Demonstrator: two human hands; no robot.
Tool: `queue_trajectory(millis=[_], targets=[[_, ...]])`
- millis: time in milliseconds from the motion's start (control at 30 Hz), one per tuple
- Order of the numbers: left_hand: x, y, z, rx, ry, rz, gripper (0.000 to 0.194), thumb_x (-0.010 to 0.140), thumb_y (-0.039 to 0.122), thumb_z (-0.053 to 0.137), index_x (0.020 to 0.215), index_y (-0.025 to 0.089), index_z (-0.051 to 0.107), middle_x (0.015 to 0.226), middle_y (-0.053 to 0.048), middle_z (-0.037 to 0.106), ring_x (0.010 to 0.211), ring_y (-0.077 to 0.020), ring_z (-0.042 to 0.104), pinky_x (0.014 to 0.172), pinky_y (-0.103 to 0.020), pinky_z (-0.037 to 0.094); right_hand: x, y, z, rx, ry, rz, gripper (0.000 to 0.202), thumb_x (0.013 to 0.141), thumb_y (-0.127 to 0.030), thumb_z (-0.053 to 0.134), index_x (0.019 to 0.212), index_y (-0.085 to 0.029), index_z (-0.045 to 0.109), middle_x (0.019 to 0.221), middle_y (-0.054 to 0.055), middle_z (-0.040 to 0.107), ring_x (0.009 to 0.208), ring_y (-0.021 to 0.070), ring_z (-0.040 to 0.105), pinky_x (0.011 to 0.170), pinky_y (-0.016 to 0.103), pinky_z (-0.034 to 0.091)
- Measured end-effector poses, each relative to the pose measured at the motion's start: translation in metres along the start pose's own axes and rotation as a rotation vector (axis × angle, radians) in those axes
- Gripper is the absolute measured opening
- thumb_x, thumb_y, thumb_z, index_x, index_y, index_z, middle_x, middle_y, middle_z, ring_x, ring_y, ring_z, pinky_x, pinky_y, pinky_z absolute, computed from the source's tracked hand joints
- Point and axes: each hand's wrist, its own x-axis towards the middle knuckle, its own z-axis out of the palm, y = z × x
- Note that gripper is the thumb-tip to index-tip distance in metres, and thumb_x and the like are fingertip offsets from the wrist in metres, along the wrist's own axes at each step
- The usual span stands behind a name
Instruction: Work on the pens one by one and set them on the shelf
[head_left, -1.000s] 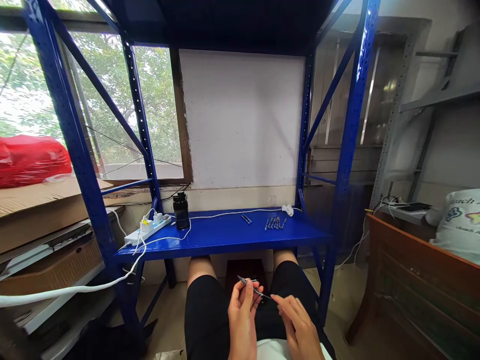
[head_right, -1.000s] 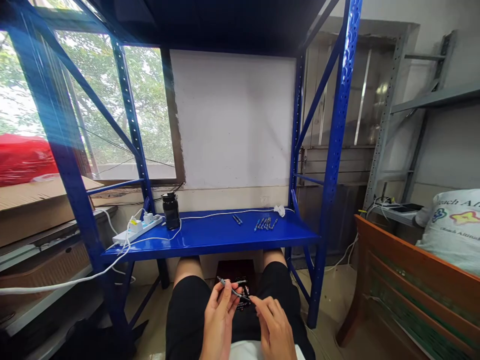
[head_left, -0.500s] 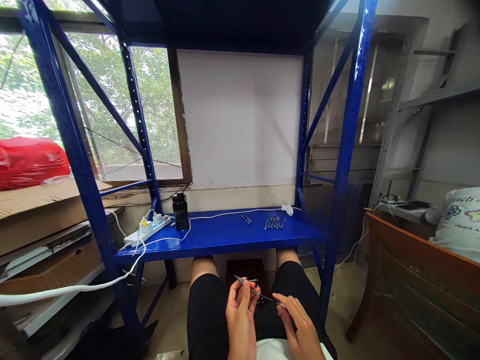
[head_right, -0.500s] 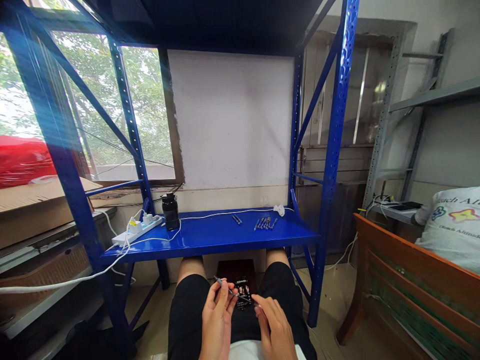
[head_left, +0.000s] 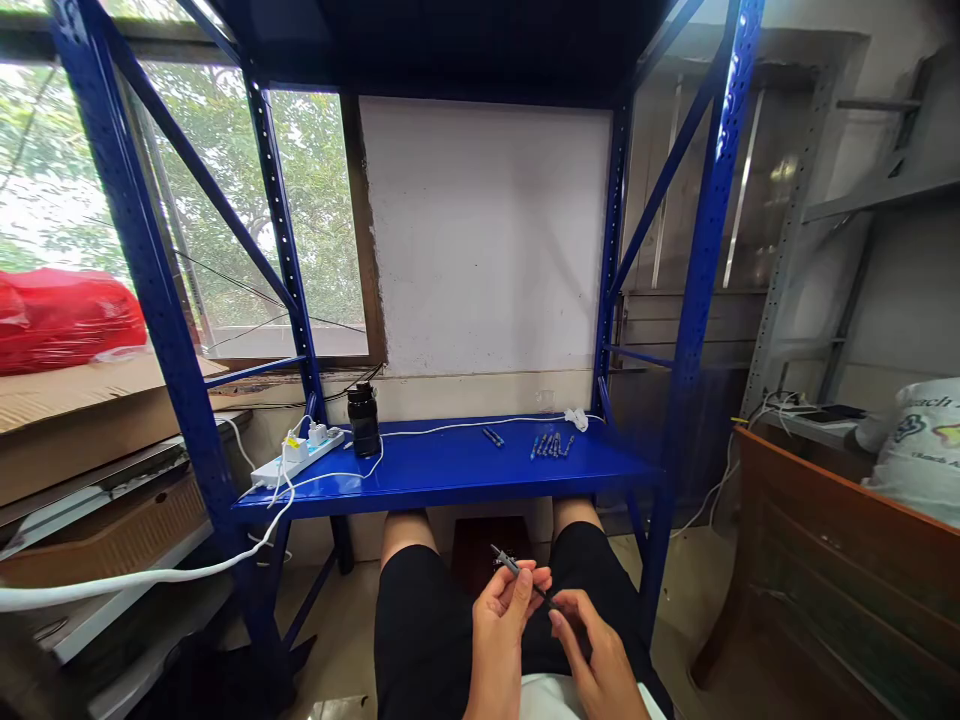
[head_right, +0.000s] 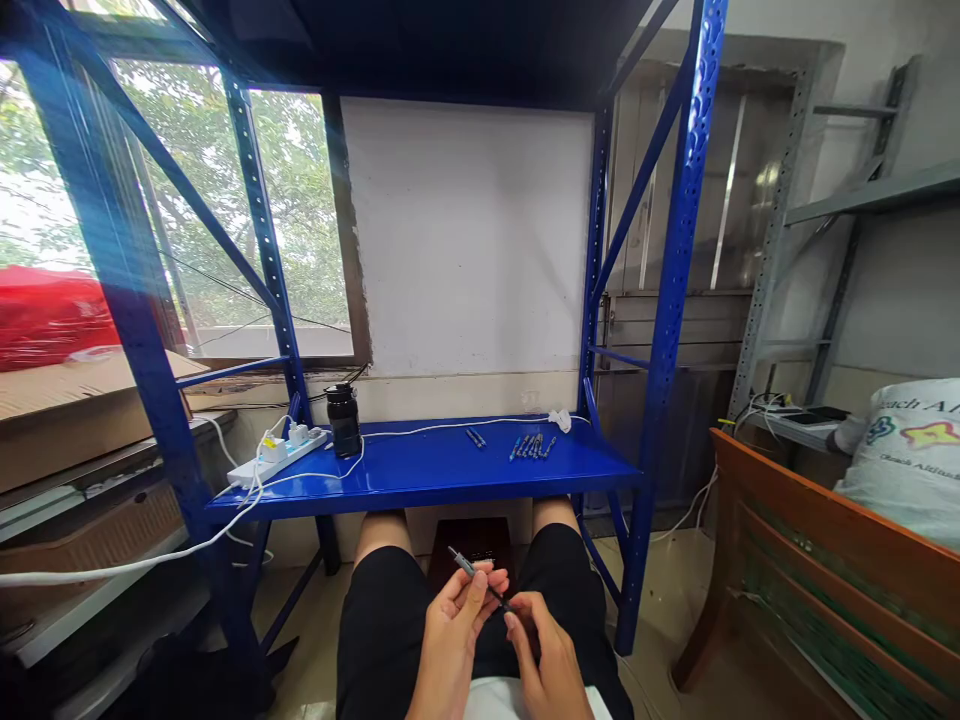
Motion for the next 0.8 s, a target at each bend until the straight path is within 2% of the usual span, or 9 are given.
queue_trajectory(millis=[100,200,367,467,567,633,700,767,800], targets=[[0.000,-0.002,0.003,0.078,-0.040,-0.002,0.050,0.081,0.053,0.090,0.109,0.012,0.083,0.108,-0.020,0.083,0.102,-0.0307,0.077,0.083,-0.032,0.061,0.001,0.001,0.002,0.094,-0.051,0.010,0.028,0.110,-0.047,0.051,0.104,-0.024,0.065,0.084,0.002,0.071,0.073,0.0180,0.070,0.071,0.026,0.056],[-0.001,-0.003,0.006,0.145,-0.086,0.013,0.051,0.078,0.056,0.091,0.105,0.013,0.085,0.100,-0.020,0.083,0.081,-0.0263,0.076,0.057,-0.025,0.052,0.004,0.000,0.007,0.255,-0.092,0.049,0.030,0.110,-0.050,0.052,0.100,-0.023,0.063,0.084,0.001,0.066,0.075,0.0183,0.066,0.074,0.029,0.054],[-0.001,-0.003,0.009,0.237,-0.135,0.072,0.046,0.082,0.056,0.088,0.101,0.015,0.087,0.087,-0.014,0.082,0.075,-0.0226,0.072,0.059,-0.024,0.052,0.009,-0.011,0.010,0.601,-0.076,0.223,0.033,0.102,-0.058,0.064,0.104,-0.026,0.058,0.092,0.001,0.062,0.081,0.0187,0.061,0.077,0.033,0.054],[0.000,-0.001,0.007,0.275,-0.105,0.106,0.048,0.084,0.057,0.085,0.103,0.013,0.086,0.080,-0.011,0.079,0.067,-0.0197,0.067,0.056,-0.025,0.051,0.014,-0.018,0.011,0.704,-0.122,0.266,0.038,0.096,-0.060,0.071,0.106,-0.028,0.054,0.092,0.000,0.062,0.081,0.0189,0.061,0.077,0.033,0.053],[0.006,0.006,0.006,0.257,-0.022,0.155,0.053,0.084,0.060,0.083,0.107,0.012,0.085,0.072,-0.008,0.074,0.056,-0.0161,0.060,0.051,-0.025,0.050,0.029,-0.014,0.016,0.778,-0.159,0.269,0.038,0.097,-0.063,0.062,0.111,-0.028,0.054,0.098,0.003,0.065,0.085,0.0207,0.062,0.078,0.033,0.052],[0.010,0.016,0.008,0.208,0.072,0.214,0.055,0.085,0.061,0.082,0.110,0.012,0.083,0.077,-0.008,0.075,0.061,-0.0180,0.064,0.055,-0.027,0.054,0.047,-0.003,0.021,0.706,-0.198,0.269,0.039,0.101,-0.064,0.049,0.107,-0.026,0.057,0.098,0.005,0.066,0.088,0.0223,0.064,0.076,0.033,0.053],[0.013,0.032,0.015,0.164,0.132,0.280,0.053,0.086,0.060,0.082,0.111,0.013,0.082,0.084,-0.010,0.077,0.074,-0.0217,0.070,0.065,-0.028,0.057,0.067,0.012,0.026,0.404,-0.293,0.237,0.040,0.100,-0.060,0.045,0.093,-0.023,0.060,0.089,0.005,0.067,0.081,0.0217,0.065,0.070,0.031,0.052],[0.013,0.050,0.026,0.139,0.107,0.333,0.049,0.089,0.058,0.079,0.110,0.014,0.082,0.084,-0.010,0.075,0.078,-0.0217,0.070,0.067,-0.027,0.056,0.085,0.024,0.031,0.020,-0.353,0.130,0.039,0.097,-0.055,0.052,0.080,-0.022,0.061,0.076,0.003,0.066,0.071,0.0203,0.064,0.066,0.030,0.052],[0.011,0.059,0.033,0.133,0.076,0.361,0.045,0.092,0.056,0.078,0.109,0.014,0.082,0.083,-0.009,0.074,0.076,-0.0200,0.068,0.067,-0.026,0.055,0.092,0.028,0.034,-0.091,-0.356,0.093,0.037,0.093,-0.054,0.057,0.075,-0.022,0.061,0.071,0.002,0.064,0.068,0.0199,0.063,0.065,0.030,0.051]])
